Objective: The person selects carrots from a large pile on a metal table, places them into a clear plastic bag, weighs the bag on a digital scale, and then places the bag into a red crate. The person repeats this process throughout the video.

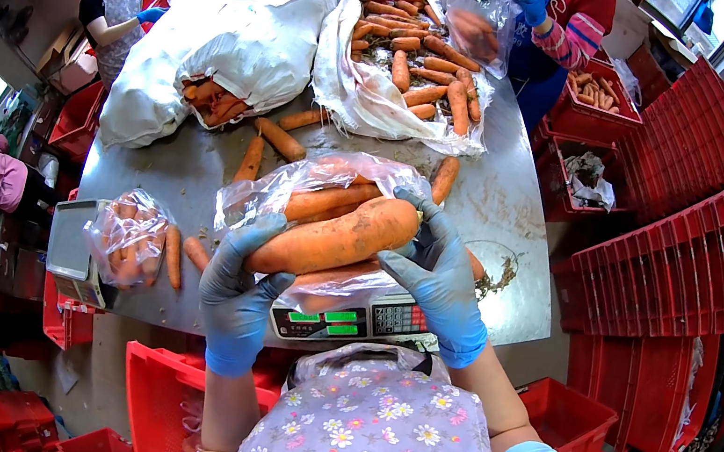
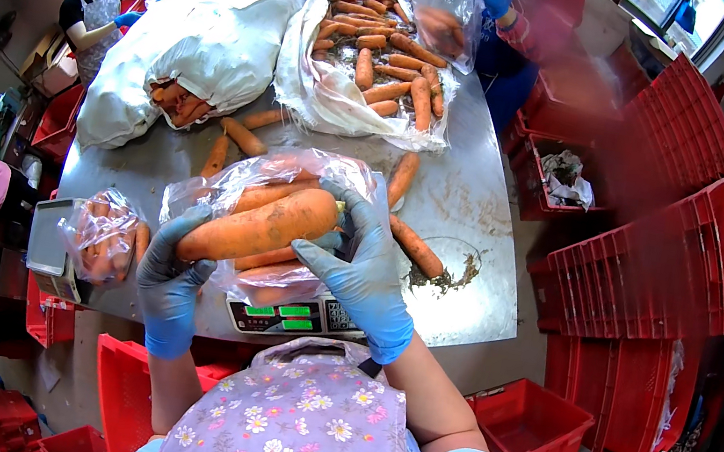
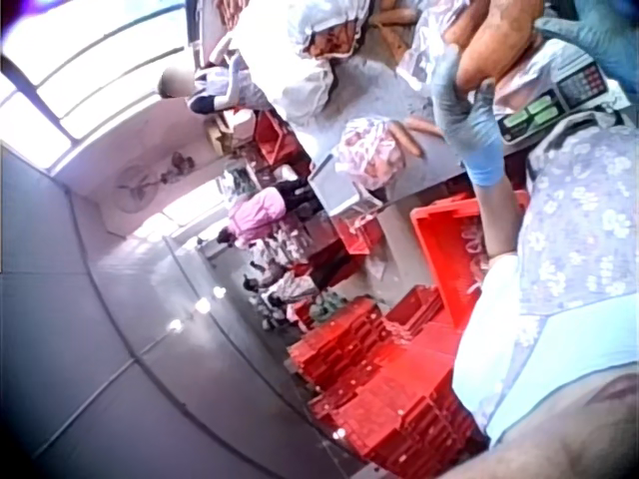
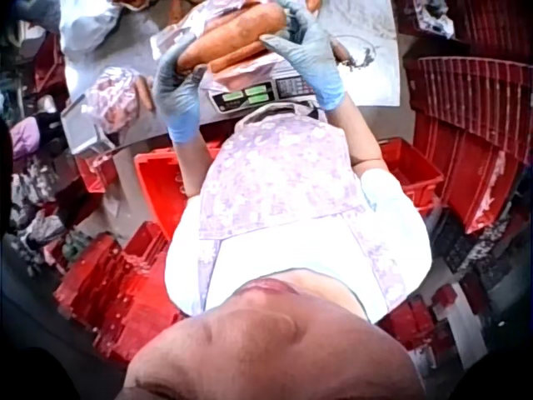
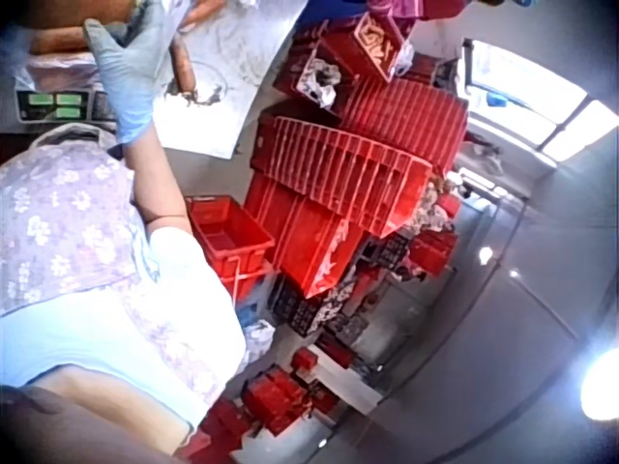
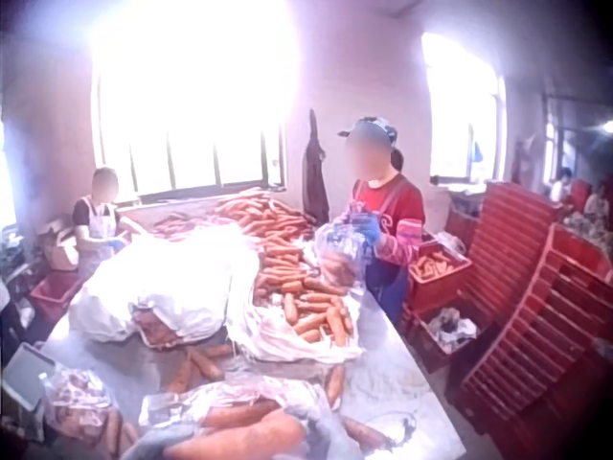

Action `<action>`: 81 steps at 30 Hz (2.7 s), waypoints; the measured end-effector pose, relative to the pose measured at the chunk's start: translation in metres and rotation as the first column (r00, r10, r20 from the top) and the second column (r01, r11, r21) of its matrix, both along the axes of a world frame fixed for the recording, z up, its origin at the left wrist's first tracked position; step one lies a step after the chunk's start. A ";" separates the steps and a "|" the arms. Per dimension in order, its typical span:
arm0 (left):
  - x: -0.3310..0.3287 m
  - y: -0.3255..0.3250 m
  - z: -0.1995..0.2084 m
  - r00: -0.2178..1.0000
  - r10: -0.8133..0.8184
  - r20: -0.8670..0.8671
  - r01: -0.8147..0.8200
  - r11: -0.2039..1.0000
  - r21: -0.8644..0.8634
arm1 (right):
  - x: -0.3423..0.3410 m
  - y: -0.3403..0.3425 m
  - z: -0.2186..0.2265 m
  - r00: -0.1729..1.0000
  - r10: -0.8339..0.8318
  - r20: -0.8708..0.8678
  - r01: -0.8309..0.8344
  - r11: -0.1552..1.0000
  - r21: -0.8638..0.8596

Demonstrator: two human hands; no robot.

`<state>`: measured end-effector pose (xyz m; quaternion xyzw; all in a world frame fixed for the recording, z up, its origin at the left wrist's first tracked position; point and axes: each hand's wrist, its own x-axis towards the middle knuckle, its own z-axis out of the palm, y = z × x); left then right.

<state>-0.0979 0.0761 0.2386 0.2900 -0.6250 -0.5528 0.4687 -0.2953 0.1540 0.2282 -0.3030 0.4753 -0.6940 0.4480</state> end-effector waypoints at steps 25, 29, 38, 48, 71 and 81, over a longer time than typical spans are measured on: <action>-0.009 -0.026 -0.031 0.979 0.203 0.021 -0.203 0.957 0.208 | 0.016 -0.036 -0.043 0.994 -0.032 -0.103 0.057 0.968 0.244; -0.006 -0.036 -0.030 0.896 0.443 0.009 -0.443 0.894 0.067 | 0.037 -0.038 -0.030 0.749 -0.164 -0.641 0.163 0.985 -0.061; 0.008 -0.032 -0.028 0.814 0.577 -0.065 -0.560 0.809 0.178 | 0.077 -0.064 -0.018 0.805 0.070 -0.589 -0.141 0.987 -0.076; 0.027 -0.029 -0.025 0.766 0.627 -0.143 -0.598 0.776 0.199 | 0.092 -0.077 -0.018 0.734 0.164 -0.658 -0.283 0.956 -0.077; 0.008 0.000 -0.036 0.853 0.523 0.001 -0.522 0.851 -0.058 | 0.064 -0.091 -0.054 0.509 0.370 0.778 -0.477 0.873 -0.102; 0.002 0.017 -0.036 0.783 0.599 0.167 -0.502 0.767 -0.400 | 0.061 -0.091 -0.070 0.256 0.398 0.881 -0.520 0.825 -0.221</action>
